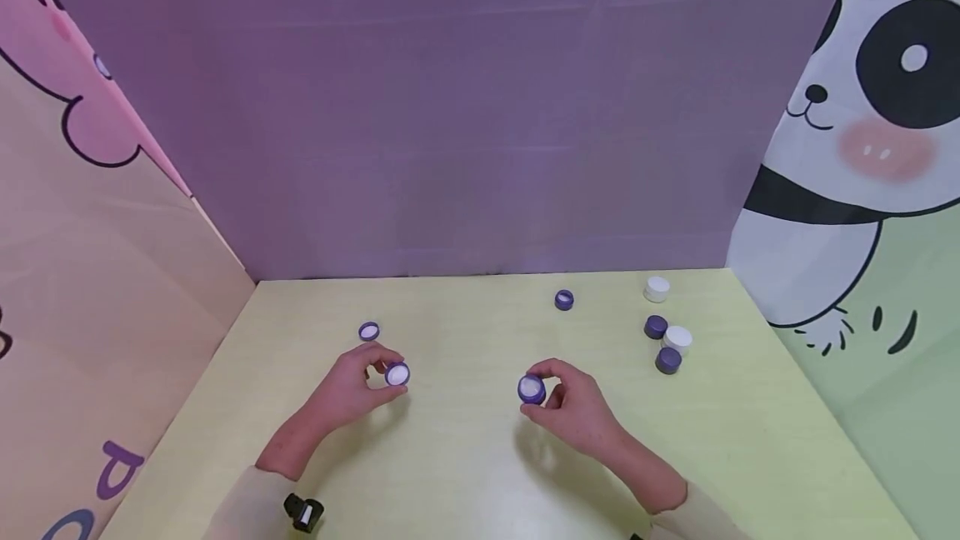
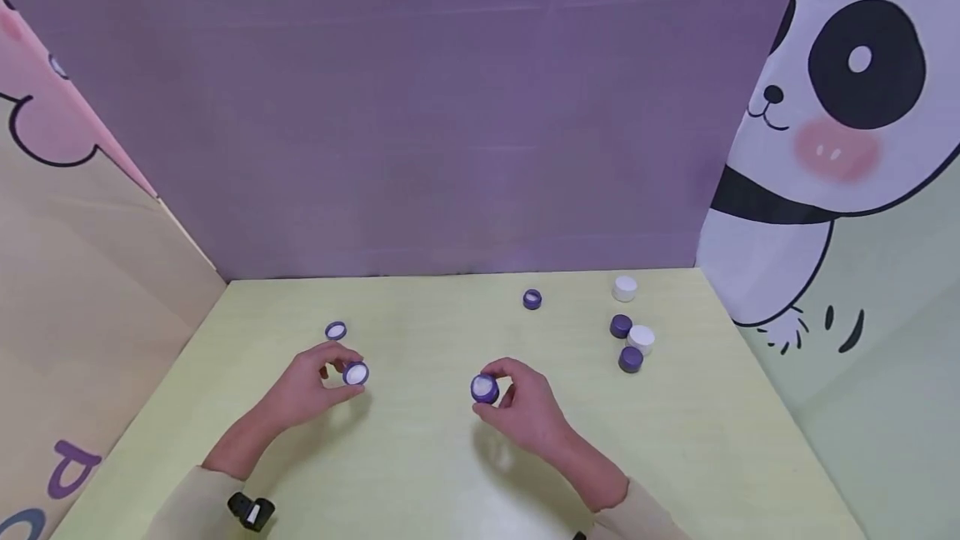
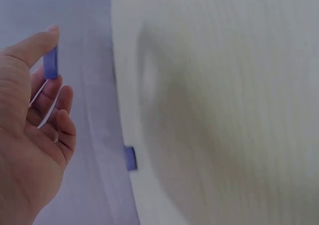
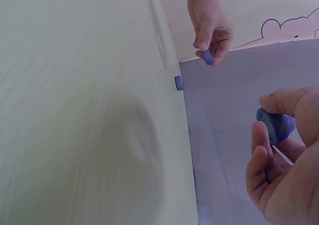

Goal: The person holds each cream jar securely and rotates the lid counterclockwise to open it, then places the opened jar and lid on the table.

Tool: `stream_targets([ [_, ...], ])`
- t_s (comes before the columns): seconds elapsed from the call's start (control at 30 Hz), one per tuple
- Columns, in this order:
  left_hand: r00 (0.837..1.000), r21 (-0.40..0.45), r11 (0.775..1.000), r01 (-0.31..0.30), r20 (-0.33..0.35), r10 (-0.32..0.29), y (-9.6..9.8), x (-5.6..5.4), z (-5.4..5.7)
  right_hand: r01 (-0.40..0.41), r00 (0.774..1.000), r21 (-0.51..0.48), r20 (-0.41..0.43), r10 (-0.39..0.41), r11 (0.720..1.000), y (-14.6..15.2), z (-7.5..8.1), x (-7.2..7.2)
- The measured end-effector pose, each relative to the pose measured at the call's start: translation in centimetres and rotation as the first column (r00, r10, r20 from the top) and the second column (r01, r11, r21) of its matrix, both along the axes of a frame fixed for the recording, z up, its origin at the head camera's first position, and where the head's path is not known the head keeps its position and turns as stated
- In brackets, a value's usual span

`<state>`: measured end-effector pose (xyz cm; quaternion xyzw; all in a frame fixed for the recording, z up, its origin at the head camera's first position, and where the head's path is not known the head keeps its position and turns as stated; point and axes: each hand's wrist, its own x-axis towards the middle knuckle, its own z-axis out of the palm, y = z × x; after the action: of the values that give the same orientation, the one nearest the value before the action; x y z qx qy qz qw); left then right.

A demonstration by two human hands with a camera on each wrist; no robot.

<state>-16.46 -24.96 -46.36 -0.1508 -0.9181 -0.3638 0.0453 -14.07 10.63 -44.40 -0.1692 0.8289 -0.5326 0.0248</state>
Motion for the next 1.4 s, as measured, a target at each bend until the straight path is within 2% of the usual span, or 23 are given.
stream_targets([
  [0.2,0.998,-0.006,0.999,-0.054,0.023,0.054,-2.7,-1.2,-0.8,0.022,1.000,-0.008,0.009,-0.022,1.000,0.2,-0.5,-0.1],
  [0.3,0.995,-0.012,0.996,-0.087,0.057,0.087,-3.6,-1.7,-1.1,0.033,0.999,0.002,0.013,-0.033,0.999,0.3,-0.7,-0.1],
  [0.5,0.983,-0.021,0.991,-0.135,0.119,0.136,-5.0,-2.7,-1.2,0.050,0.999,-0.003,0.007,-0.050,0.999,0.5,-0.5,-0.2],
  [0.73,0.976,-0.033,0.983,-0.183,0.116,0.185,-7.1,-4.0,-1.5,0.088,0.993,0.036,-0.082,-0.085,0.995,0.7,-0.8,-0.2],
  [0.93,0.970,-0.064,0.976,-0.210,0.114,0.216,-9.1,-4.9,-2.4,0.087,0.993,0.049,-0.086,-0.083,0.995,1.1,-0.9,0.1],
  [1.27,0.958,-0.130,0.967,-0.219,0.162,0.239,-9.9,-6.7,-2.7,0.068,0.995,0.074,-0.084,-0.061,0.995,1.2,-1.5,0.4],
  [1.4,0.950,-0.139,0.964,-0.225,0.188,0.249,-9.9,-7.5,-2.6,0.048,0.993,0.057,-0.113,-0.041,0.997,1.2,-1.5,0.5],
])
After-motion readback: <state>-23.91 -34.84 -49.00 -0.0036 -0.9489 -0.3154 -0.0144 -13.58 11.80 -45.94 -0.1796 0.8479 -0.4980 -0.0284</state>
